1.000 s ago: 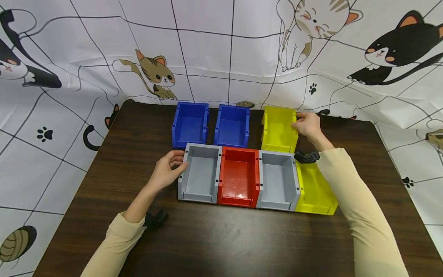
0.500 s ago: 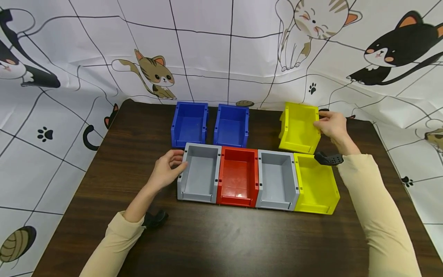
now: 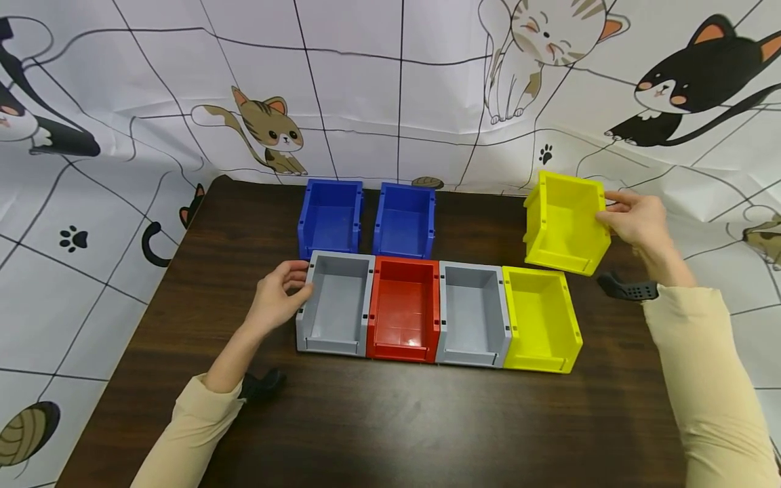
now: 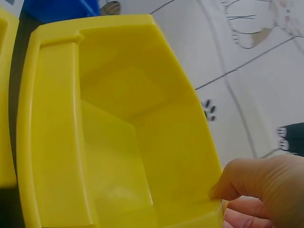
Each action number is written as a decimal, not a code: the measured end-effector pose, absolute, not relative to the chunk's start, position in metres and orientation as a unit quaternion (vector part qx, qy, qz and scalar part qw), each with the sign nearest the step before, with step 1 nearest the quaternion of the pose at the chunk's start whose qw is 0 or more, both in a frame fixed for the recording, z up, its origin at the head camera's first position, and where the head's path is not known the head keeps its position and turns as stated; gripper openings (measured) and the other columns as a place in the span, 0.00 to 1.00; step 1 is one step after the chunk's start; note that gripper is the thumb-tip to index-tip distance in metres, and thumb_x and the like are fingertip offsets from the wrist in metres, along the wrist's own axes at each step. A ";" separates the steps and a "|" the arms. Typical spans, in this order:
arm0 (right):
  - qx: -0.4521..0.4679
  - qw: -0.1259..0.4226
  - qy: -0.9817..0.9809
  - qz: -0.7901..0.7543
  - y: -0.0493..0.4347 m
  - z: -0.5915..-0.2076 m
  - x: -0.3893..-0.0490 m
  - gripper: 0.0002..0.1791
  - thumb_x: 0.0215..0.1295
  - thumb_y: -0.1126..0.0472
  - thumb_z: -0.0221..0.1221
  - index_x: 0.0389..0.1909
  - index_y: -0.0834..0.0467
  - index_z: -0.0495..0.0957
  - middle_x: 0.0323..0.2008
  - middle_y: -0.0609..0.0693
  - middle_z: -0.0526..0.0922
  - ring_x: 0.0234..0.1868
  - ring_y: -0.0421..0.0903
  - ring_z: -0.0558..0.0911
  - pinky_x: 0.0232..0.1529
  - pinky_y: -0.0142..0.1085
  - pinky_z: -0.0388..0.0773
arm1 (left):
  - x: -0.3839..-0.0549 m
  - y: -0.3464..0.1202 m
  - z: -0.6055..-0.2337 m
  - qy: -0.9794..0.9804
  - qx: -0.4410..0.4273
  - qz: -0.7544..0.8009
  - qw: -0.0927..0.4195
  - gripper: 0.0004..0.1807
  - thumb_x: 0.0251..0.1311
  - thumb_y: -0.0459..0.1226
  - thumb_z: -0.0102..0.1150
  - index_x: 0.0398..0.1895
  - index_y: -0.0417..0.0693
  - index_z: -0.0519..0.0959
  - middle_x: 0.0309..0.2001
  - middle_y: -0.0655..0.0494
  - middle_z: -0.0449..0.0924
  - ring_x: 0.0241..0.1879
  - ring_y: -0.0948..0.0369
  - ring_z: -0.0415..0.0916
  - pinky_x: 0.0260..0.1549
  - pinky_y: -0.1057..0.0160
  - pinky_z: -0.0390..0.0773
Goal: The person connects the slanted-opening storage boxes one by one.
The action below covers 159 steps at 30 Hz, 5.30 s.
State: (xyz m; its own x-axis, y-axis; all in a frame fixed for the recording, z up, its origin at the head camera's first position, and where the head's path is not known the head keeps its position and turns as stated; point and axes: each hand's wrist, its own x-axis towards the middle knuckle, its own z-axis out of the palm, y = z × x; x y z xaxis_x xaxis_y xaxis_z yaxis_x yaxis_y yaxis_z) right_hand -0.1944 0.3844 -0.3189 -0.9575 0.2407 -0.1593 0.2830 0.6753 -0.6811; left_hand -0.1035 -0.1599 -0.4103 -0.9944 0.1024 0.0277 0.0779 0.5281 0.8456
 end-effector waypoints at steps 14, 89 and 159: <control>0.114 0.056 0.923 -0.364 0.411 -0.301 -0.155 0.32 0.63 0.63 0.57 0.65 0.71 0.60 0.19 0.25 0.72 0.23 0.29 0.73 0.23 0.25 0.73 | -0.101 -0.179 -0.408 0.880 0.028 0.474 0.011 0.21 0.55 0.27 0.56 0.54 0.31 0.70 0.45 0.34 0.78 0.44 0.45 0.78 0.31 0.81 0.71; -0.258 -0.102 0.935 -0.221 0.356 -0.374 -0.067 0.28 0.66 0.60 0.56 0.67 0.57 0.65 0.67 0.55 0.63 0.69 0.59 0.56 0.68 0.51 0.48 | -0.095 -0.200 -0.407 0.889 0.025 0.457 0.003 0.21 0.58 0.28 0.55 0.56 0.31 0.69 0.46 0.33 0.77 0.45 0.44 0.77 0.29 0.81 0.70; -0.028 0.046 0.877 -0.477 0.228 -0.356 -0.207 0.19 0.65 0.58 0.57 0.54 0.64 0.76 0.46 0.59 0.79 0.34 0.35 0.78 0.35 0.28 0.79 | -0.095 -0.216 -0.414 0.891 0.009 0.452 -0.039 0.21 0.55 0.26 0.57 0.54 0.30 0.72 0.44 0.33 0.79 0.42 0.45 0.78 0.29 0.83 0.70</control>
State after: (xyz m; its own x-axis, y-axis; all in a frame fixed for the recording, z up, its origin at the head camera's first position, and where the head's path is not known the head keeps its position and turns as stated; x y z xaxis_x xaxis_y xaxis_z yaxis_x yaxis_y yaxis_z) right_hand -0.2070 0.2277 -0.3558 -0.9943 -0.0928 -0.0533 -0.0057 0.5430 -0.8397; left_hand -0.0952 -0.2155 -0.4143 -0.9967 -0.0193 0.0785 0.0519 0.5917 0.8045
